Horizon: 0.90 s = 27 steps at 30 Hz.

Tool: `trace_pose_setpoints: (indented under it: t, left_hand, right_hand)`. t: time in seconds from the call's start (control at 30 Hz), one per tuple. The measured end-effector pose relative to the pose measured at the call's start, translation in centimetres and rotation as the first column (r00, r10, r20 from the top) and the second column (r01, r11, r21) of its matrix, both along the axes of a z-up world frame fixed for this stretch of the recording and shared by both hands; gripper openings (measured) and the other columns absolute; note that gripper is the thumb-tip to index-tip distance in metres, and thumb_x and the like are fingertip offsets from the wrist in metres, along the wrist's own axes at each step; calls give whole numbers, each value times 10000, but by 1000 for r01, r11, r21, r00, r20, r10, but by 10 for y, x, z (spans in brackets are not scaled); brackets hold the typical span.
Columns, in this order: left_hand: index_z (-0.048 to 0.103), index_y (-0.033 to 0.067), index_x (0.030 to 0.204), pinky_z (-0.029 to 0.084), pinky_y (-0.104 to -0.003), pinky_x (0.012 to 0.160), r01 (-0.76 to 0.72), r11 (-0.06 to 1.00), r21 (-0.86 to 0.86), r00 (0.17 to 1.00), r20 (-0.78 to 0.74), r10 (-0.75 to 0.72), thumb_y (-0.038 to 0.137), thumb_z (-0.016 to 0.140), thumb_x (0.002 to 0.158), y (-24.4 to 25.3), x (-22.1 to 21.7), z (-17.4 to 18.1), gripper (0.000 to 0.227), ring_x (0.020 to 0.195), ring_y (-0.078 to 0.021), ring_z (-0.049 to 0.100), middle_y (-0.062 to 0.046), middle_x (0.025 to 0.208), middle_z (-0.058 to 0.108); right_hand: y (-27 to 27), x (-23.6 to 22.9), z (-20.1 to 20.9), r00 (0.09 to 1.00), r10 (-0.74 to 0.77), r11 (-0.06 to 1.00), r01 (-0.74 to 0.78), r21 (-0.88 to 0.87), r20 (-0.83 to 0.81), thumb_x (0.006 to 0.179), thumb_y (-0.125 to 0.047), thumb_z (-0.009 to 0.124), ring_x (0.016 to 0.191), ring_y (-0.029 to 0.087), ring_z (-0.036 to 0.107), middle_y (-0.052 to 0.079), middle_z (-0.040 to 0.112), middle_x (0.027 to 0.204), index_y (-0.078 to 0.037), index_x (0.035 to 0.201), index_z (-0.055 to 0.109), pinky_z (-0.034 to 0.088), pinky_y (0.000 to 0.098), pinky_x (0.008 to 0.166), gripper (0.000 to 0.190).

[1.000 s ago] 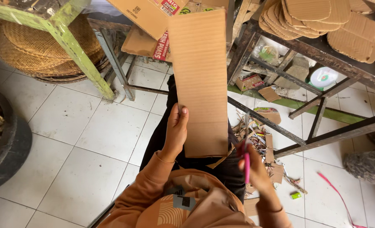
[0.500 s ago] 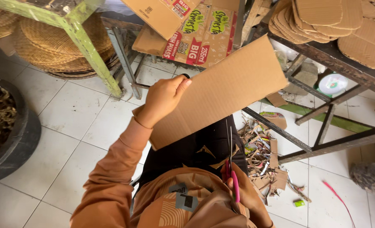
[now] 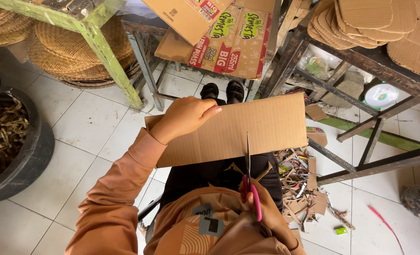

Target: The person sits on the floor and uses pink-handled scissors to cut a piece of corrugated cardboard into a rounded rectangular shape. They rotate the cardboard frequently to trim the edges and then place the finished piece onto a stack of similar cutouts on a nearby table.

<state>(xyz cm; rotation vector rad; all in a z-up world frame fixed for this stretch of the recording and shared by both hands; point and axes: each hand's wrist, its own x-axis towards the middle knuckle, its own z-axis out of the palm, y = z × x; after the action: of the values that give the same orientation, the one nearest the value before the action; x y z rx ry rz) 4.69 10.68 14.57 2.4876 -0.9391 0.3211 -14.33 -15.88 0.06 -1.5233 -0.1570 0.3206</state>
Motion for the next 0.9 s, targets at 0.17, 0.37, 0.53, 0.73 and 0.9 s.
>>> trace_pose_setpoints:
  t: [0.17, 0.37, 0.53, 0.73, 0.9]
  left_hand:
    - [706, 139, 911, 466, -500, 563, 14, 999, -43, 999, -32, -15, 421, 507, 1035, 2, -1, 0, 367, 635, -364, 629, -115, 646, 643]
    - [715, 152, 925, 473, -500, 567, 7, 1000, -17, 1000, -25, -7, 431, 536, 1025, 6, 1, -4, 347, 644, -371, 631, -127, 673, 651]
    - [699, 135, 908, 480, -507, 595, 24, 999, 28, 997, -75, -22, 443, 532, 1036, 9, 7, -9, 373, 676, -377, 641, -136, 692, 657]
    - [697, 140, 945, 485, -515, 595, 123, 989, 86, 983, -148, -109, 474, 524, 1008, 10, -1, -16, 382, 666, -389, 640, -146, 671, 657]
    - [688, 134, 961, 477, -511, 592, 118, 989, 93, 980, -172, -101, 483, 507, 1013, 12, 3, -14, 397, 646, -388, 628, -153, 654, 643]
  right_hand:
    - [3, -3, -8, 1000, -3, 996, 6, 94, -29, 843, -725, 641, 679, 81, 438, -7, 500, 777, -41, 975, 553, 358, 236, 578, 702]
    - [6, -2, -39, 981, -137, 984, 151, 99, -138, 890, -547, 705, 562, 87, 430, -4, 508, 655, -3, 894, 598, 331, 247, 502, 555]
    - [12, 2, -45, 965, -182, 980, 193, 46, -188, 865, -510, 739, 559, 109, 491, 16, 545, 645, 23, 937, 629, 398, 260, 519, 549]
    - [23, 3, -27, 991, -56, 997, 49, 56, 123, 910, -611, 659, 745, 69, 523, -23, 586, 836, -13, 1109, 615, 452, 231, 651, 632]
    - [26, 6, -33, 987, -127, 988, 135, 79, -97, 865, -550, 717, 603, 103, 484, 9, 536, 687, 28, 931, 654, 404, 267, 533, 585]
